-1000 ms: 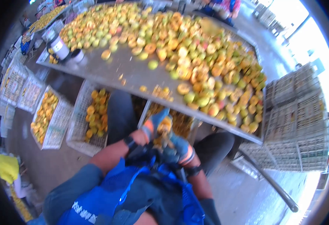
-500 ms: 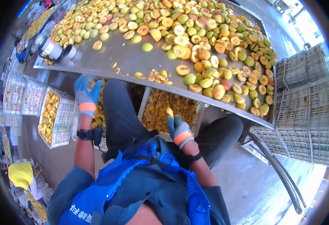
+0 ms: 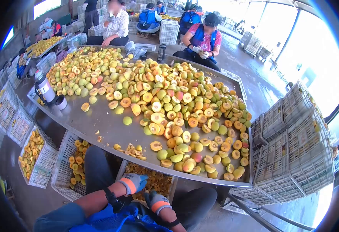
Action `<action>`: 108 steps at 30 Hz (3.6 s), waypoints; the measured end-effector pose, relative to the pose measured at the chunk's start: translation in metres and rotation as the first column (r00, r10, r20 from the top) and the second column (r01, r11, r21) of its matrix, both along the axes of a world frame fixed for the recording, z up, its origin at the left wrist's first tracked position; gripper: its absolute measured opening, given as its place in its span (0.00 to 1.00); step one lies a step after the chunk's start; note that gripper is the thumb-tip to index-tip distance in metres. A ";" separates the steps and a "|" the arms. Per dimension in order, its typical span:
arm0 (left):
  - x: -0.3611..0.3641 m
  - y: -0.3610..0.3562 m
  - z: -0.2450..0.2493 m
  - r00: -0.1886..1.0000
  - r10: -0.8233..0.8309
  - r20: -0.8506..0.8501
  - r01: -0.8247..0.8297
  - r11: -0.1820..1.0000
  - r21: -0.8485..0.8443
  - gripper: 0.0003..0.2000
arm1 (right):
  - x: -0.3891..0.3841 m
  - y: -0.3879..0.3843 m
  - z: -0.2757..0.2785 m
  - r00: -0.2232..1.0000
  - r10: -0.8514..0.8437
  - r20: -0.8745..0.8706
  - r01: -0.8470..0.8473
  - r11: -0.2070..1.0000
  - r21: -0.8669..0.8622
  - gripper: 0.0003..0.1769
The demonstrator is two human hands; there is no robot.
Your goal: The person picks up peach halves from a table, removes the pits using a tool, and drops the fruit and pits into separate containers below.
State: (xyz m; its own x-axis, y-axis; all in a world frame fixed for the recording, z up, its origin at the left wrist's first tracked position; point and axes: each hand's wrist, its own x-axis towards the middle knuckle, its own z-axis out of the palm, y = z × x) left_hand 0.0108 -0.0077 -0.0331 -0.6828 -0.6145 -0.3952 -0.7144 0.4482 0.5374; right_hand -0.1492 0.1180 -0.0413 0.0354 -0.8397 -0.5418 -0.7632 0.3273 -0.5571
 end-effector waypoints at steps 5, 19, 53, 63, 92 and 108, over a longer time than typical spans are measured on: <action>-0.035 -0.037 0.083 0.985 -0.013 -0.171 -0.048 0.934 -0.353 0.22 | -0.008 0.002 -0.011 0.999 -0.018 0.033 0.018 1.000 -0.002 0.34; -0.078 -0.123 -0.001 0.993 0.029 -0.118 -0.082 0.875 -0.477 0.14 | 0.000 0.012 -0.005 0.990 -0.143 0.014 0.144 0.984 -0.103 0.30; 0.019 0.031 0.043 -0.296 0.933 -0.205 0.339 0.303 0.891 0.22 | 0.061 -0.019 0.049 0.518 -0.313 0.796 0.668 0.729 -0.149 0.10; 0.025 0.040 0.035 -0.218 0.936 -0.278 0.338 0.340 0.878 0.17 | 0.065 -0.019 0.075 0.854 -0.196 0.482 0.410 0.824 -0.390 0.18; 0.019 0.039 0.016 -0.053 0.943 -0.328 0.044 0.331 0.943 0.23 | 0.042 -0.016 0.067 0.491 -0.361 0.793 0.272 0.928 0.254 0.20; 0.001 0.046 0.011 -0.130 0.973 -0.192 -0.165 0.170 0.972 0.24 | 0.031 -0.017 0.060 0.608 -0.229 0.760 0.141 0.973 0.181 0.26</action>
